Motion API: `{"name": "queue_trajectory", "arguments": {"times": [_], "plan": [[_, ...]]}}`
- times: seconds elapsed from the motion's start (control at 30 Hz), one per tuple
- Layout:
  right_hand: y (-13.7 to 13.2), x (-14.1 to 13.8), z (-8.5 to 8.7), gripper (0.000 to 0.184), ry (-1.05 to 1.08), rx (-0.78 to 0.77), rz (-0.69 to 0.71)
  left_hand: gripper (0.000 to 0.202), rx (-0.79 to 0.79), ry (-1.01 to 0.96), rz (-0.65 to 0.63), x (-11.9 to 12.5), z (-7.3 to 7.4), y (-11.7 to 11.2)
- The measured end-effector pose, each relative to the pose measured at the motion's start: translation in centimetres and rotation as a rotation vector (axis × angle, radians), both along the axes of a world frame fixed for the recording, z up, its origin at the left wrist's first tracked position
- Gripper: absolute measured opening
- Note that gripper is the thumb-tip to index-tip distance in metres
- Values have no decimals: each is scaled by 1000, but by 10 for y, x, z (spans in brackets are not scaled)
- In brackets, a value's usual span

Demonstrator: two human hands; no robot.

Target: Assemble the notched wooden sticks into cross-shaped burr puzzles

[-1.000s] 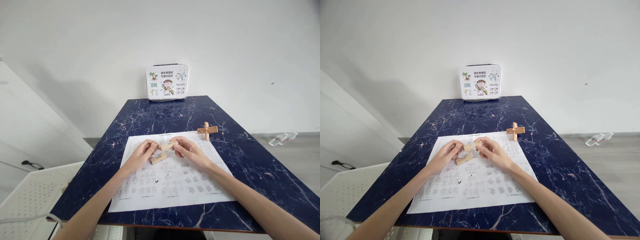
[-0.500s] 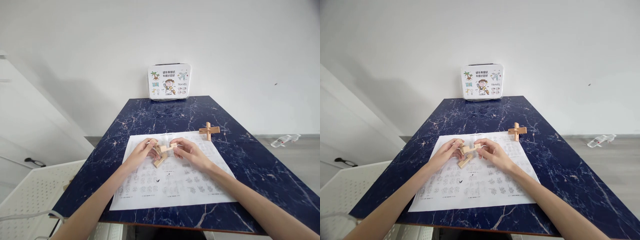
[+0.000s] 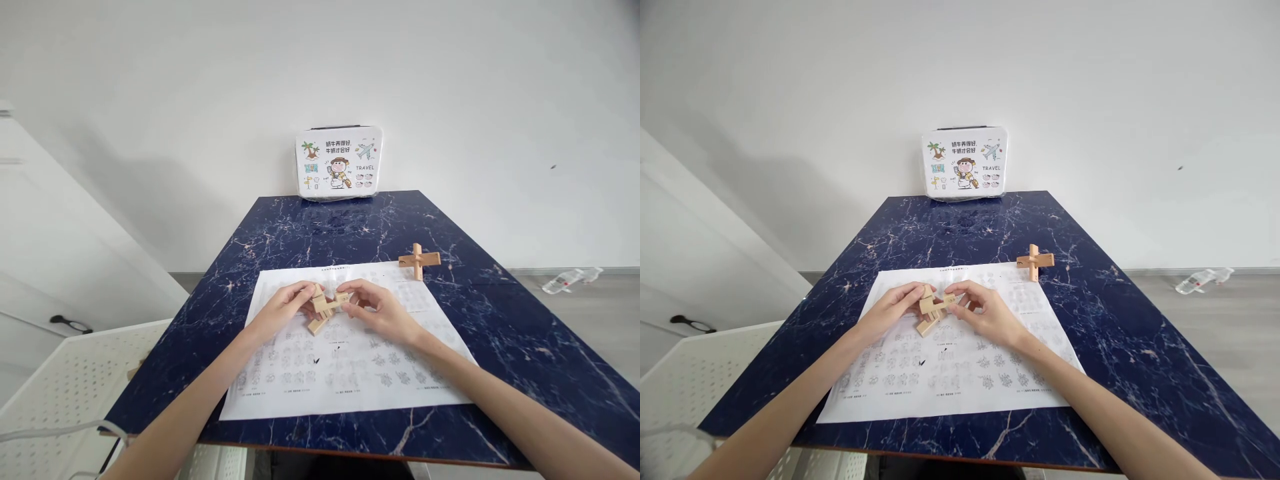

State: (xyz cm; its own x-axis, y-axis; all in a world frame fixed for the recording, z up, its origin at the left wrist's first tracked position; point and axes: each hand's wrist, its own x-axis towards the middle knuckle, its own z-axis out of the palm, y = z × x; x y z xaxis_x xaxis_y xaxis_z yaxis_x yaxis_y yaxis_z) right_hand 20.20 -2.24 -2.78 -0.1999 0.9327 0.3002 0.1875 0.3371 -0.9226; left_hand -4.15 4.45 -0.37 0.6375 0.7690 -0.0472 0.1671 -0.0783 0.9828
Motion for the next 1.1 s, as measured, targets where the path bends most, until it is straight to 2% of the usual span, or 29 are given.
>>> {"name": "queue_trajectory", "arguments": {"times": [0.17,0.37,0.67,0.87,0.97,1.1], "plan": [[-5,-5,5,24,-127,95,-21,40,39,53,-39,1,6,-5],[-9,-8,6,22,-215,236,-66,40,38,61,-79,3,7,-5],[-9,-9,8,22,-264,263,-103,41,51,44,-129,5,12,-11],[-8,-9,7,18,-221,220,-70,37,-82,-19,-195,3,6,-11],[-5,-8,2,23,-195,179,-64,35,-63,-31,-140,4,4,-9],[-4,-7,-3,38,-229,166,-58,36,7,-71,116,4,3,-3]]}}
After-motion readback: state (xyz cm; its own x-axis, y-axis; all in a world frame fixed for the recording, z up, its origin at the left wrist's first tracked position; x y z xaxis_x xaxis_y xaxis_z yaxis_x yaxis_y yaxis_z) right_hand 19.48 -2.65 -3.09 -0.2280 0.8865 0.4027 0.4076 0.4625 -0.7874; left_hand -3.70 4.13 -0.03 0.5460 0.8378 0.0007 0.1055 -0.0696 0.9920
